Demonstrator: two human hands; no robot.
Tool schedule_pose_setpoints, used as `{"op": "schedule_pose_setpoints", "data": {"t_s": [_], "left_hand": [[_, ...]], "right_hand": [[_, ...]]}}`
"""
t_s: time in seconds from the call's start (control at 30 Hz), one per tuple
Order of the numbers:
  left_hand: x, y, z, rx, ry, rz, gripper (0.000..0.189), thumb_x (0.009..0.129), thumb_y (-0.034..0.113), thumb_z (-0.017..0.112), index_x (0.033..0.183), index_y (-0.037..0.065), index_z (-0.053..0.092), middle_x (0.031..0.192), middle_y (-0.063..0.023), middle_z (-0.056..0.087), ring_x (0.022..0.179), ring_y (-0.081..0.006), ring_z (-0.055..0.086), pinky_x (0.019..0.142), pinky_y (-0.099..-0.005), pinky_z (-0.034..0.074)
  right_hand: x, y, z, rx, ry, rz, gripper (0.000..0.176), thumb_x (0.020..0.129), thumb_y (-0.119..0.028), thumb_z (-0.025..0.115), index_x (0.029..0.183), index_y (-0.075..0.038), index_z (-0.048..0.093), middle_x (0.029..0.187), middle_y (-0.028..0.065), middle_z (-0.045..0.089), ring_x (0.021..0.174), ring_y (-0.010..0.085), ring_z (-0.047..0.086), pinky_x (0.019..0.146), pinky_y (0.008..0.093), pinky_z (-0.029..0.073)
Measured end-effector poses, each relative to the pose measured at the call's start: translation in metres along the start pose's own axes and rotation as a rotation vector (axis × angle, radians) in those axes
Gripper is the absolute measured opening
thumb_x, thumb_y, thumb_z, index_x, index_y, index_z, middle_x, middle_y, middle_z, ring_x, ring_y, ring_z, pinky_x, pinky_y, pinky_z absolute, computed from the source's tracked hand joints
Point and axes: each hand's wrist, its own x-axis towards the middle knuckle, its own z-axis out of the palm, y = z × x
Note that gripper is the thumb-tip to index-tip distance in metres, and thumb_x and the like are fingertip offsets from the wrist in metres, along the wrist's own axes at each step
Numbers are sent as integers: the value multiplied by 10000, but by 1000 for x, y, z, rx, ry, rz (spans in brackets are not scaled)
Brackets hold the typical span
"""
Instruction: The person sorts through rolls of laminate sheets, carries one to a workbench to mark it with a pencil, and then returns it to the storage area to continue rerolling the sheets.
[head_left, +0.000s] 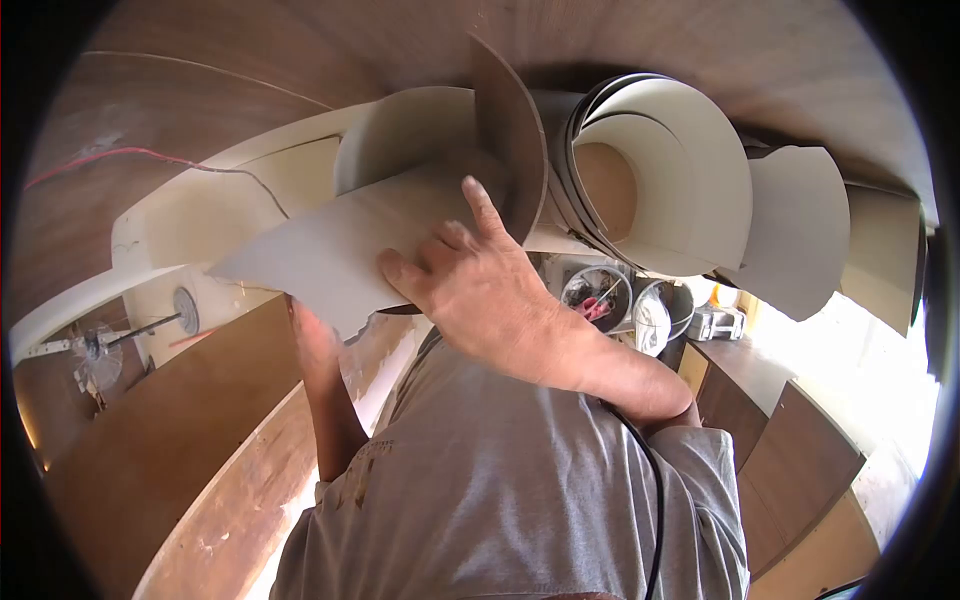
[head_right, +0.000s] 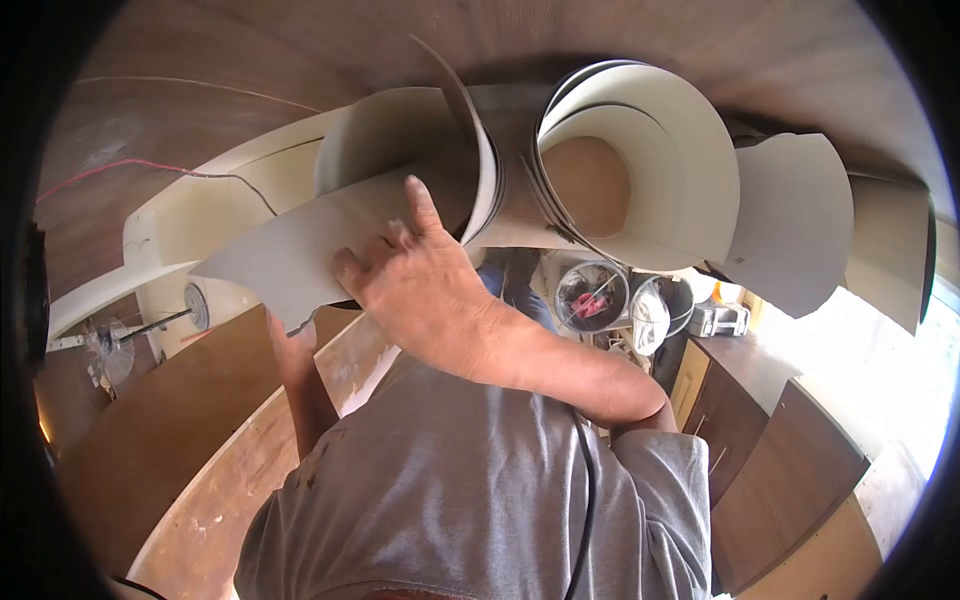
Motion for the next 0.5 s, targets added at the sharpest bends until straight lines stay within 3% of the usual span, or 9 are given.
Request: {"op": "schedule_pose_setpoints", "data": {"t_s": [0.07,0.13,0.2,0.27,0.3,0.37,0.43,0.5], "left_hand": [[-2,28,6,-491,146,-182,558,1105,377,386,1508,-8,399,1429,-134,526,1314,-262,501,1112,-402,387],[6,65,16,-606,257,-191,566,1088,371,438,1511,-3,400,1357,-113,551,1248,-242,527,1087,-381,402],[9,74,9,-723,360,-204,579,1072,365,490,1513,2,402,1285,-91,576,1182,-222,553,1061,-361,416],[8,65,-10,-358,99,-262,734,979,431,667,1514,10,394,1126,-27,579,1044,-154,550,987,-313,424],[11,63,-15,-369,115,-272,734,979,431,667,1514,10,394,1126,-27,579,1044,-154,550,987,-313,424],[21,60,-20,-400,6,-82,918,850,505,812,1499,4,398,1028,15,560,958,-111,522,919,-272,418],[24,62,-25,-482,-20,-90,955,807,514,847,1489,9,409,1028,15,563,958,-113,526,903,-277,428],[23,55,-27,-562,-57,-88,991,765,524,881,1479,14,421,1028,16,565,958,-115,530,888,-282,437]], "right_hand": [[-3,4,-10,59,-54,-11,415,833,-82,668,1247,-78,642,1014,123,686,1080,309,652,1141,619,359],[-4,7,-21,188,-136,-2,322,875,-131,678,1187,-62,645,953,141,688,1030,332,664,1129,545,397],[-3,7,-21,255,-77,-24,295,886,-139,678,1166,-50,649,959,141,691,1026,335,662,1113,538,408],[0,8,-23,323,-26,-43,271,898,-147,678,1145,-38,654,964,140,693,1023,339,660,1097,532,419],[2,8,-28,336,-85,-34,268,918,-180,683,1137,-28,666,1004,153,701,1048,352,656,1081,526,430],[3,12,-42,340,-158,-36,275,938,-213,688,1130,-18,679,1043,167,708,1074,365,652,1065,521,441],[-3,21,-63,166,-41,-78,391,961,-320,697,1187,-1,693,1144,203,709,1138,352,650,1066,482,450],[-2,39,-91,358,276,167,596,966,-476,665,1262,41,638,1069,247,710,1101,356,674,1016,466,477]]}}
